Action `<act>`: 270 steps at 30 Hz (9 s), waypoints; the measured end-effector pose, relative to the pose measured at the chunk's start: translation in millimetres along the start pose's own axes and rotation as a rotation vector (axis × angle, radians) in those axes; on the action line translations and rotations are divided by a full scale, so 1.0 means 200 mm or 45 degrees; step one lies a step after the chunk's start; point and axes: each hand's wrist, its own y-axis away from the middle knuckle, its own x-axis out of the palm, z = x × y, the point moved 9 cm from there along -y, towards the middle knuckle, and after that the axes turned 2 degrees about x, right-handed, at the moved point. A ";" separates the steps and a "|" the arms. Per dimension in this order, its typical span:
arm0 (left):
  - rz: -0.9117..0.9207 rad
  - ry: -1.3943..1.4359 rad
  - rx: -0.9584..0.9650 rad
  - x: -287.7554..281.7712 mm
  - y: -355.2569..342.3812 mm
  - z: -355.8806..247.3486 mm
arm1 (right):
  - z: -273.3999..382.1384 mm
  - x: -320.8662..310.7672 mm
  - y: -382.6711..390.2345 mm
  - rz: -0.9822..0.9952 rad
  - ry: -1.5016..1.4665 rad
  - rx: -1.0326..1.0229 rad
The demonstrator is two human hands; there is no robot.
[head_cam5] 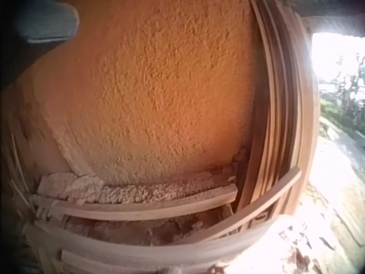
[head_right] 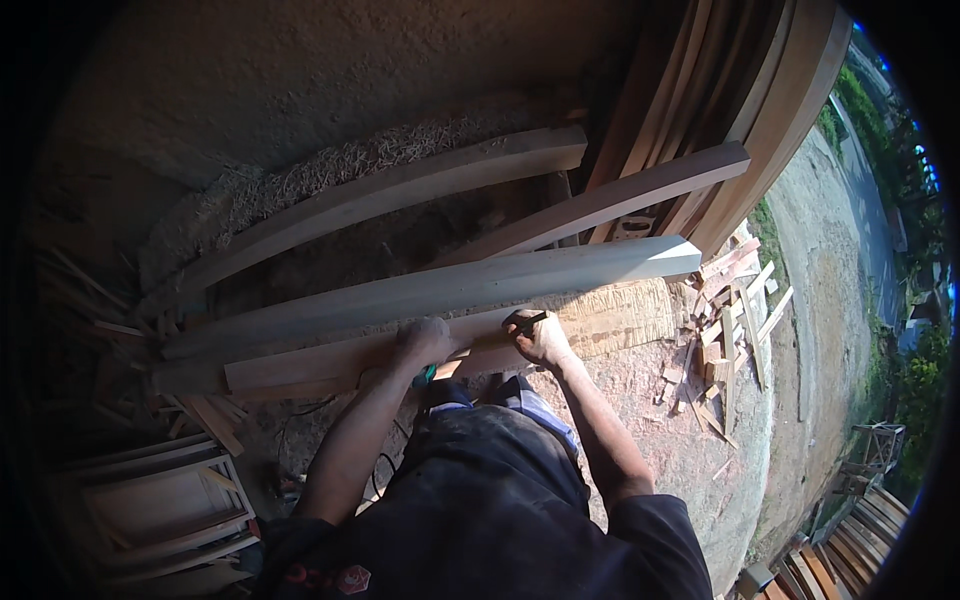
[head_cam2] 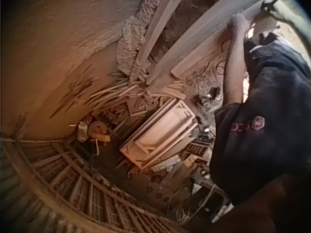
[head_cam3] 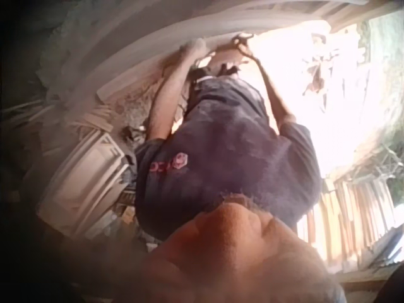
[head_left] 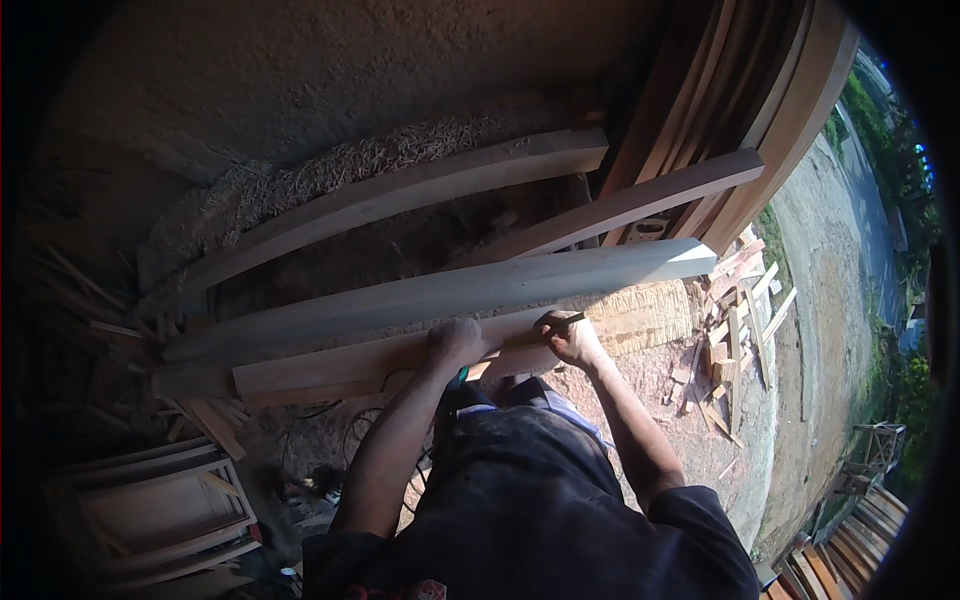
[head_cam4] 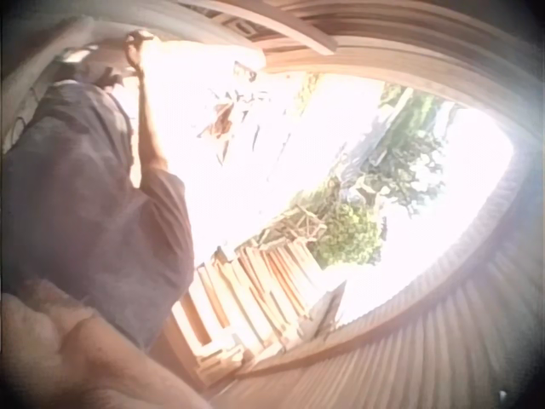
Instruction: The person sands a wooden beam with a power sander, then uses a tape measure and a pencil to measure and mark different sections of several wooden beams and a door frame.
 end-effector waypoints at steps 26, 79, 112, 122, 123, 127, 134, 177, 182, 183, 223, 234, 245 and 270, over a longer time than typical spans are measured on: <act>-0.061 0.030 0.039 0.02 -0.01 0.01 | 0.05 0.00 -0.03 0.074 0.150 -0.062; -0.088 0.081 0.041 0.03 0.00 0.03 | -0.24 -0.11 0.31 -0.595 -0.588 0.427; 0.101 0.114 -0.043 0.08 -0.06 0.15 | 0.03 -0.15 0.26 -0.656 0.014 0.215; 0.063 0.122 -0.040 0.08 -0.06 0.16 | 0.00 -0.13 0.26 -0.634 -0.071 0.257; 0.068 0.127 -0.038 0.08 -0.06 0.16 | 0.00 -0.13 0.26 -0.639 -0.062 0.246; 0.138 0.180 -0.038 0.07 -0.05 0.16 | 0.03 -0.14 0.28 -0.644 -0.263 0.152; 0.112 0.163 -0.023 0.07 -0.05 0.14 | -0.11 -0.16 0.40 -0.743 -0.305 0.440; 0.122 0.127 -0.007 0.09 -0.07 0.16 | 0.00 -0.12 0.40 -0.655 -0.077 0.257; 0.104 0.148 -0.007 0.08 -0.06 0.16 | 0.04 -0.13 0.39 -0.666 -0.069 0.226; 0.084 0.142 -0.006 0.08 -0.06 0.16 | 0.03 -0.13 0.39 -0.660 -0.063 0.250; 0.007 0.700 0.038 0.07 1.16 2.86 | 1.68 2.45 -0.58 0.406 0.044 -0.623; 0.048 0.843 0.192 0.18 1.02 3.40 | 1.69 2.97 -0.73 0.472 -0.304 -0.148; -0.062 0.739 0.366 0.20 0.91 3.51 | 1.58 2.97 -0.84 0.281 -0.104 0.152; 0.123 0.822 0.164 0.23 0.92 3.51 | 1.66 3.19 -0.88 0.490 -0.442 0.207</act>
